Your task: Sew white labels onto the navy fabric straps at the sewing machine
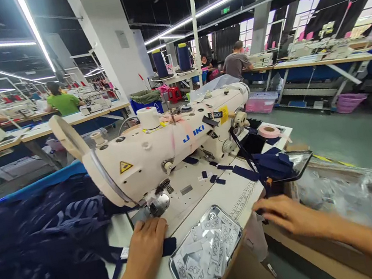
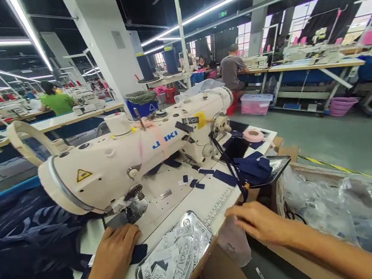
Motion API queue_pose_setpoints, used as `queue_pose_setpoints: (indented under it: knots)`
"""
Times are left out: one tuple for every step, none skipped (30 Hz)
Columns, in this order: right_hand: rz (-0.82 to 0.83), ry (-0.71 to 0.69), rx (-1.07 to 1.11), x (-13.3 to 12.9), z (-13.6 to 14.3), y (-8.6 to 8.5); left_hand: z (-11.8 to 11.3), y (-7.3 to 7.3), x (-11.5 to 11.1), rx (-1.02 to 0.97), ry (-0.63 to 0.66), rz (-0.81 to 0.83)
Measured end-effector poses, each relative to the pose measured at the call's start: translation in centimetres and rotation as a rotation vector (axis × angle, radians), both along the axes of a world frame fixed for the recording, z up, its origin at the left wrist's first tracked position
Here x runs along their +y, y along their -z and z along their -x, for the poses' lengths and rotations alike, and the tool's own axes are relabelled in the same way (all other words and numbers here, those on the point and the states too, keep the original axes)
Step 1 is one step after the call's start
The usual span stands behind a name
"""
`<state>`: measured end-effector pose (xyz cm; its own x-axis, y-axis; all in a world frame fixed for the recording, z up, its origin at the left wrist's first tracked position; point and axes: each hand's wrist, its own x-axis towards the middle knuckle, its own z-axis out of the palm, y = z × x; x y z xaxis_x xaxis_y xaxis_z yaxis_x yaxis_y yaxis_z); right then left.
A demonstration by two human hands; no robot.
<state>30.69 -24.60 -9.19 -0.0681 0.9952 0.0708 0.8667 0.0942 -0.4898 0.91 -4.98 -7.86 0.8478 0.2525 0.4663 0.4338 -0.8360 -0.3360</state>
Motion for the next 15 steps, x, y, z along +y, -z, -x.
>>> queue_pose_setpoints:
  knots:
    - [0.074,-0.055,-0.002,-0.8,0.5,0.3,0.0,0.0,0.0,0.015,0.001,0.01]
    - [0.147,-0.095,-0.005,-1.5,0.9,0.7,0.1,-0.1,0.0,0.029,0.004,0.02]
    - [0.21,-0.115,-0.013,-2.1,1.1,1.0,0.1,-0.1,0.0,0.041,0.007,0.028]
    - [0.259,-0.119,-0.024,-2.5,1.2,1.4,0.1,-0.2,0.0,0.05,0.009,0.035]
    - [0.291,-0.103,-0.036,-2.8,1.2,1.7,0.2,-0.2,0.0,0.054,0.011,0.043]
    - [0.315,-0.078,-0.047,-3.0,1.0,2.1,0.2,-0.2,0.0,0.054,0.012,0.05]
    - [0.333,-0.05,-0.056,-3.1,0.8,2.3,0.2,-0.2,-0.1,0.053,0.01,0.06]
    - [0.343,-0.028,-0.06,-3.1,0.5,2.5,0.3,-0.1,-0.1,0.05,0.005,0.072]
    - [0.344,-0.018,-0.058,-3.1,0.3,2.6,0.3,-0.1,-0.1,0.048,-0.003,0.085]
    - [0.34,-0.018,-0.049,-3.0,0.1,2.6,0.3,-0.1,-0.1,0.047,-0.015,0.098]
    - [0.333,-0.022,-0.033,-3.0,0.0,2.5,0.3,-0.1,-0.1,0.044,-0.029,0.108]
    - [0.317,-0.023,-0.013,-2.9,0.0,2.3,0.3,0.0,-0.2,0.042,-0.043,0.115]
    - [0.292,-0.017,0.012,-2.9,0.1,2.1,0.4,0.0,-0.3,0.039,-0.057,0.115]
    - [0.26,-0.005,0.039,-2.8,0.2,1.7,0.4,0.1,-0.3,0.037,-0.07,0.11]
    - [0.222,0.009,0.064,-2.7,0.3,1.4,0.4,0.1,-0.4,0.038,-0.08,0.104]
